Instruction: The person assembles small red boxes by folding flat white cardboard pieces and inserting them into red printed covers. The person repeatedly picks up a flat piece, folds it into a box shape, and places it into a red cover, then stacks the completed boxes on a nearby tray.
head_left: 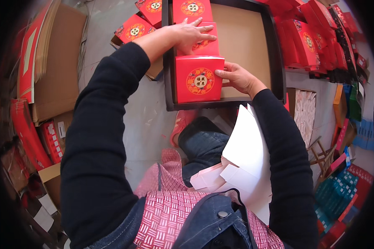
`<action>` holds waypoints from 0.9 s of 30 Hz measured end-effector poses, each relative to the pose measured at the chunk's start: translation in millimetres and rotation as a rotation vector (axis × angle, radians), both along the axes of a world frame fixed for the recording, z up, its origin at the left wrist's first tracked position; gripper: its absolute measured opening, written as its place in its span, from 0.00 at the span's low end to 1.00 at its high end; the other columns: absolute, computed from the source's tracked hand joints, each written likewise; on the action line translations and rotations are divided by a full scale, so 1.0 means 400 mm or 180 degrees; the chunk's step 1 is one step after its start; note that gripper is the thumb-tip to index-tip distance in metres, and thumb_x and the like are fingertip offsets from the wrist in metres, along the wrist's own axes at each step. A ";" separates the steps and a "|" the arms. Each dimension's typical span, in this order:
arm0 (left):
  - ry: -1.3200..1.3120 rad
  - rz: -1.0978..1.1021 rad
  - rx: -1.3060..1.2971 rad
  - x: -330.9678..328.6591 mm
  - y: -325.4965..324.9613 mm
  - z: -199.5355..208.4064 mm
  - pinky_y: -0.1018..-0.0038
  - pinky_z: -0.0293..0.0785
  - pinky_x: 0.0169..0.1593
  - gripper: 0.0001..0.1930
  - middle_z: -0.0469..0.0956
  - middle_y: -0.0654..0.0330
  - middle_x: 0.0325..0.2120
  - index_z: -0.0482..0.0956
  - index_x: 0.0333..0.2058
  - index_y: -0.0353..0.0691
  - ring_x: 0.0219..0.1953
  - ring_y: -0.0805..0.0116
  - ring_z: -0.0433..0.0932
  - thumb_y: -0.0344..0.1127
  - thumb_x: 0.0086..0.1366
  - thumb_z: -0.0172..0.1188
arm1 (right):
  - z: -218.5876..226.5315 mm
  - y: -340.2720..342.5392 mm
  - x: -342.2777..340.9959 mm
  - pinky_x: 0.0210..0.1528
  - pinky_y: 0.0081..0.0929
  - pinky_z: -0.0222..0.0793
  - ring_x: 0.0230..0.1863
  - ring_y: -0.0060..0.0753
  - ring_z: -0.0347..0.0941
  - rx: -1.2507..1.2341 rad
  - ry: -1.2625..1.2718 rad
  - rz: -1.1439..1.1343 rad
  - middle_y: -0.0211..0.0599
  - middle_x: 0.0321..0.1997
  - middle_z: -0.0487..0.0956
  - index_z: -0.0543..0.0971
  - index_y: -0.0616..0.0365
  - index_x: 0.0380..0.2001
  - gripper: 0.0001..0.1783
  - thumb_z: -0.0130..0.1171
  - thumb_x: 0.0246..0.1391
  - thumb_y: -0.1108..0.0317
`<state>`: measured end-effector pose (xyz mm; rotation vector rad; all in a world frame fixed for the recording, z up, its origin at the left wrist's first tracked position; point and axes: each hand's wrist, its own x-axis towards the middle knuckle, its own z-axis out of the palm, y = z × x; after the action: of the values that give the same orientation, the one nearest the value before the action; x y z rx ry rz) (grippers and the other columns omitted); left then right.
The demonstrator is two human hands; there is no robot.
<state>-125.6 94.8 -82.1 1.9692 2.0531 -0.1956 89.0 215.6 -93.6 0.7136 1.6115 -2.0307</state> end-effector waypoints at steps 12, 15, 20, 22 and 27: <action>-0.0024 -0.0005 -0.0328 -0.027 0.074 0.011 0.38 0.55 0.62 0.61 0.42 0.67 0.69 0.52 0.65 0.67 0.69 0.44 0.42 0.45 0.29 0.77 | -0.028 -0.019 -0.033 0.47 0.34 0.73 0.51 0.27 0.72 0.0513 -0.0330 0.0471 0.33 0.49 0.77 0.71 0.56 0.53 0.26 0.60 0.56 0.53; -0.0037 0.0064 -0.0366 -0.038 0.082 -0.006 0.39 0.56 0.63 0.61 0.42 0.67 0.69 0.52 0.65 0.69 0.69 0.44 0.42 0.44 0.28 0.77 | -0.014 -0.024 -0.049 0.45 0.31 0.74 0.49 0.27 0.73 0.0736 -0.0439 0.0585 0.36 0.48 0.77 0.71 0.58 0.52 0.27 0.60 0.55 0.53; 0.0109 0.0114 -0.0076 -0.016 0.048 0.019 0.47 0.52 0.66 0.50 0.45 0.63 0.69 0.54 0.65 0.67 0.69 0.45 0.44 0.46 0.42 0.70 | -0.023 -0.076 -0.095 0.47 0.33 0.74 0.50 0.35 0.73 0.1635 -0.0704 0.0735 0.47 0.50 0.75 0.69 0.66 0.51 0.36 0.66 0.48 0.48; -0.0201 0.0391 0.0831 -0.034 -0.004 0.002 0.51 0.50 0.67 0.44 0.46 0.58 0.68 0.53 0.66 0.62 0.69 0.45 0.44 0.46 0.50 0.65 | 0.011 -0.110 -0.093 0.50 0.35 0.72 0.53 0.41 0.72 0.3053 -0.0809 0.0871 0.54 0.54 0.71 0.68 0.71 0.51 0.41 0.68 0.45 0.47; -0.3773 0.2863 0.2876 -0.003 -0.228 -0.158 0.69 0.44 0.68 0.38 0.48 0.48 0.67 0.42 0.67 0.35 0.69 0.59 0.48 0.48 0.68 0.49 | -0.068 -0.088 -0.069 0.60 0.33 0.63 0.62 0.52 0.62 0.3839 0.0657 -0.0098 0.64 0.64 0.57 0.47 0.79 0.62 0.57 0.72 0.42 0.57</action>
<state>-126.9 3.7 -145.3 0.6962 1.8831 1.8030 61.5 180.4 -120.9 0.8835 2.9232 -0.9613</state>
